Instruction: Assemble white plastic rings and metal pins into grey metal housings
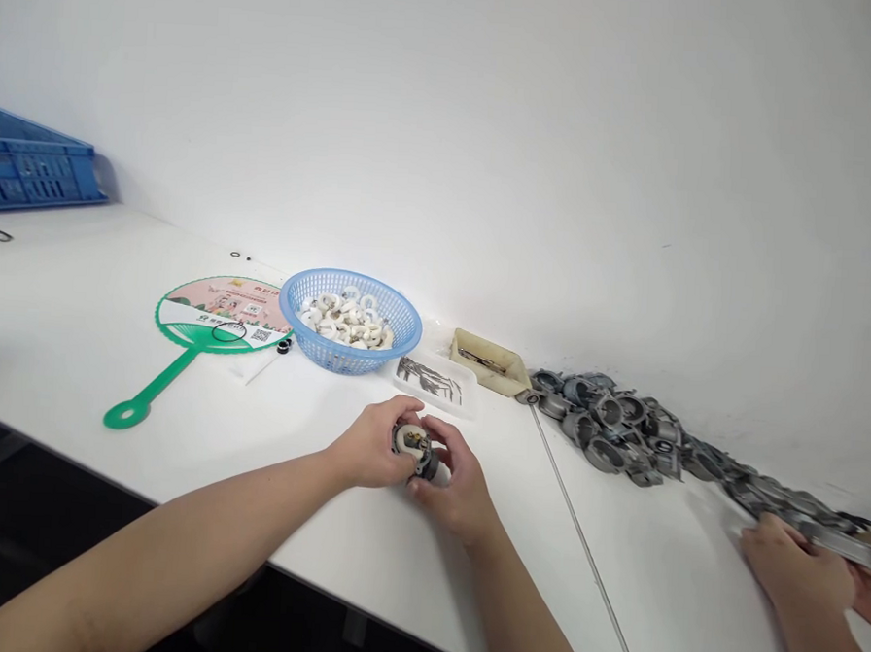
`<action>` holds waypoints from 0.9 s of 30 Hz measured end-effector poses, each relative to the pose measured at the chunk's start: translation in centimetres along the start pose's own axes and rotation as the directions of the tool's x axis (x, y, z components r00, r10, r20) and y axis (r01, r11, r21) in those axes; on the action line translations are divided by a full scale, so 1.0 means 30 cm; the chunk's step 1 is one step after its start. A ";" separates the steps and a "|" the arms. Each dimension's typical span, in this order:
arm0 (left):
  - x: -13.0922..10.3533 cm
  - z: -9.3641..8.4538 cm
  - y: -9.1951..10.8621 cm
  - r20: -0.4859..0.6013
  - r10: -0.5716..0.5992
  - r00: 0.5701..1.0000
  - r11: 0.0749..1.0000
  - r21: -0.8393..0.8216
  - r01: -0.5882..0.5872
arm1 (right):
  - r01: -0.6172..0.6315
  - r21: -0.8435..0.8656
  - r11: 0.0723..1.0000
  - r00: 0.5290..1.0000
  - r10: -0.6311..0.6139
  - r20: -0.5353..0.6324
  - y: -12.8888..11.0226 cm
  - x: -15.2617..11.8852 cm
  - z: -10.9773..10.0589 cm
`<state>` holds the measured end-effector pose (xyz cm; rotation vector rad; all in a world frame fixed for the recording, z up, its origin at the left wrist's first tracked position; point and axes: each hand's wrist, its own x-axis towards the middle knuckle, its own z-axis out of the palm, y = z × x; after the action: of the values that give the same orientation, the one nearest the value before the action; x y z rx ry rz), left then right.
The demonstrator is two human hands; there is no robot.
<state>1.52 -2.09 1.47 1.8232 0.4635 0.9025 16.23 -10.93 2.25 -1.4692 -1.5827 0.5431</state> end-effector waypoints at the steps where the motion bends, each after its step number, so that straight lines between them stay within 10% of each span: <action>1: -0.001 -0.001 0.001 0.004 -0.003 1.000 1.000 -0.003 0.003 | -0.010 0.005 1.000 1.000 0.010 0.024 -0.005 0.001 0.004; 16: 0.038 -0.002 -0.071 -0.289 -0.118 0.950 0.993 -0.056 0.106 | -0.142 -0.025 0.990 0.989 0.141 -0.046 0.016 0.003 0.021; 27: 0.046 -0.015 -0.078 -0.304 -0.162 0.939 0.986 -0.012 0.166 | -0.217 0.079 0.973 0.912 0.231 -0.340 0.002 -0.040 -0.001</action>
<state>2.28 0.08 -0.05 1.6339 0.8058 1.0700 16.18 -12.06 1.87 -1.6271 -1.1298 0.4124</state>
